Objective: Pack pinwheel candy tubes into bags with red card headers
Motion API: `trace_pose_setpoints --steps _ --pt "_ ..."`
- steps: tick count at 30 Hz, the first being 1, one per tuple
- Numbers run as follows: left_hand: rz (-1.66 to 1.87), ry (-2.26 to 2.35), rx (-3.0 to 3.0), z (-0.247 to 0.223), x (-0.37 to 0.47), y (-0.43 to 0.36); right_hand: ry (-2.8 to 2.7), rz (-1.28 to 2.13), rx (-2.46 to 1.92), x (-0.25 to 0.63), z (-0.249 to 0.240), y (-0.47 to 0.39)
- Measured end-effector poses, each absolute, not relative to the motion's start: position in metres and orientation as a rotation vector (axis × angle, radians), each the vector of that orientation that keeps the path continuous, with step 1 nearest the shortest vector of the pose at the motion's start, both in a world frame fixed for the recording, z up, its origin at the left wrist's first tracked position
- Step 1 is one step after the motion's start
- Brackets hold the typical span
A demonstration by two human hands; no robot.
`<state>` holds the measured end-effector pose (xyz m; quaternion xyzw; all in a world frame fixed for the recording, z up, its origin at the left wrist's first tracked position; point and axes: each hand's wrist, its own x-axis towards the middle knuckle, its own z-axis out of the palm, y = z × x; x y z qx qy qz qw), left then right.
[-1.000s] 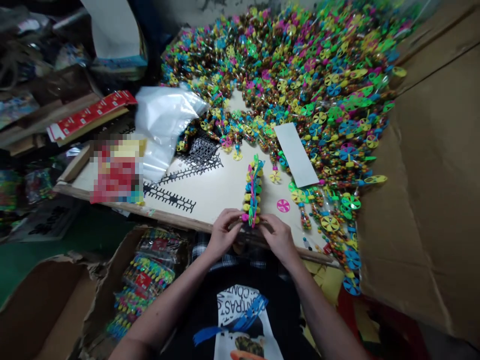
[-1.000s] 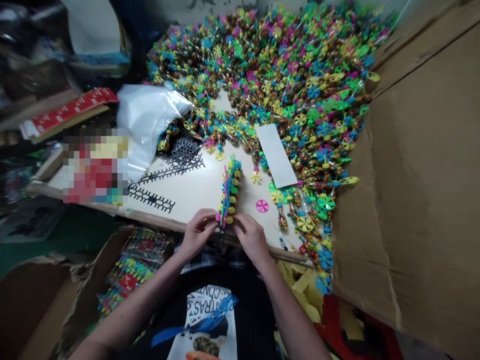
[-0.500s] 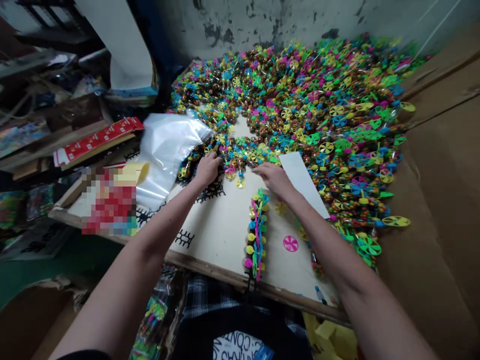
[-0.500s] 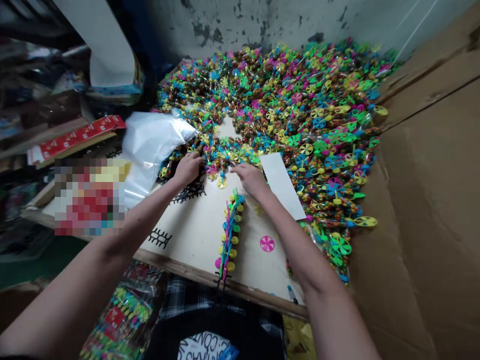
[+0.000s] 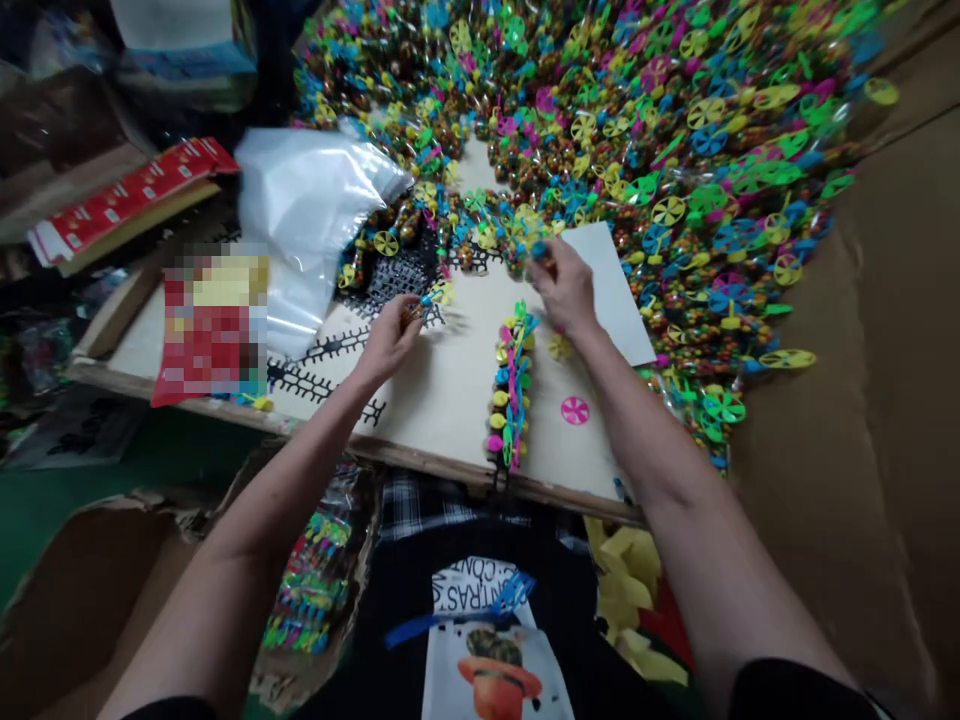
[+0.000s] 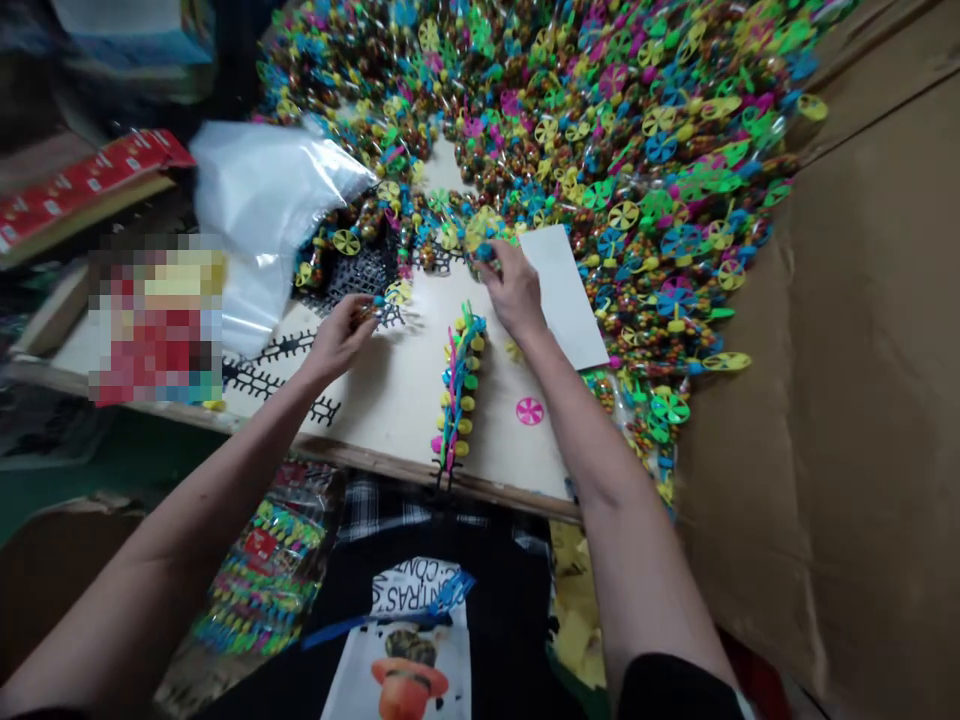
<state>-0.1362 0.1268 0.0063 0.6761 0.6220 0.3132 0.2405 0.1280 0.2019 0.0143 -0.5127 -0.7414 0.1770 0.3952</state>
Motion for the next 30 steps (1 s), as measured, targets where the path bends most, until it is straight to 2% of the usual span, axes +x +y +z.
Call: trace_pose_setpoints --steps 6,10,12,16,25,30 --pt "0.752 1.828 1.834 -0.001 -0.112 0.062 -1.450 0.631 -1.543 0.165 0.025 0.056" --pt "0.499 2.044 2.067 0.015 -0.110 0.060 -1.305 0.811 -1.589 0.168 0.014 -0.017" --pt "0.519 2.133 2.031 0.023 -0.116 0.066 -1.292 0.839 -1.611 0.164 0.010 -0.037" --pt "0.612 2.208 1.887 0.026 -0.129 0.070 -1.271 0.887 -1.599 0.152 0.005 -0.055" --pt "0.708 2.036 2.032 0.007 -0.131 0.050 -1.350 0.802 -1.579 0.135 0.006 -0.057" --pt "1.111 1.908 1.637 0.008 -0.136 0.040 -1.280 0.816 -1.615 0.139 0.001 -0.063"
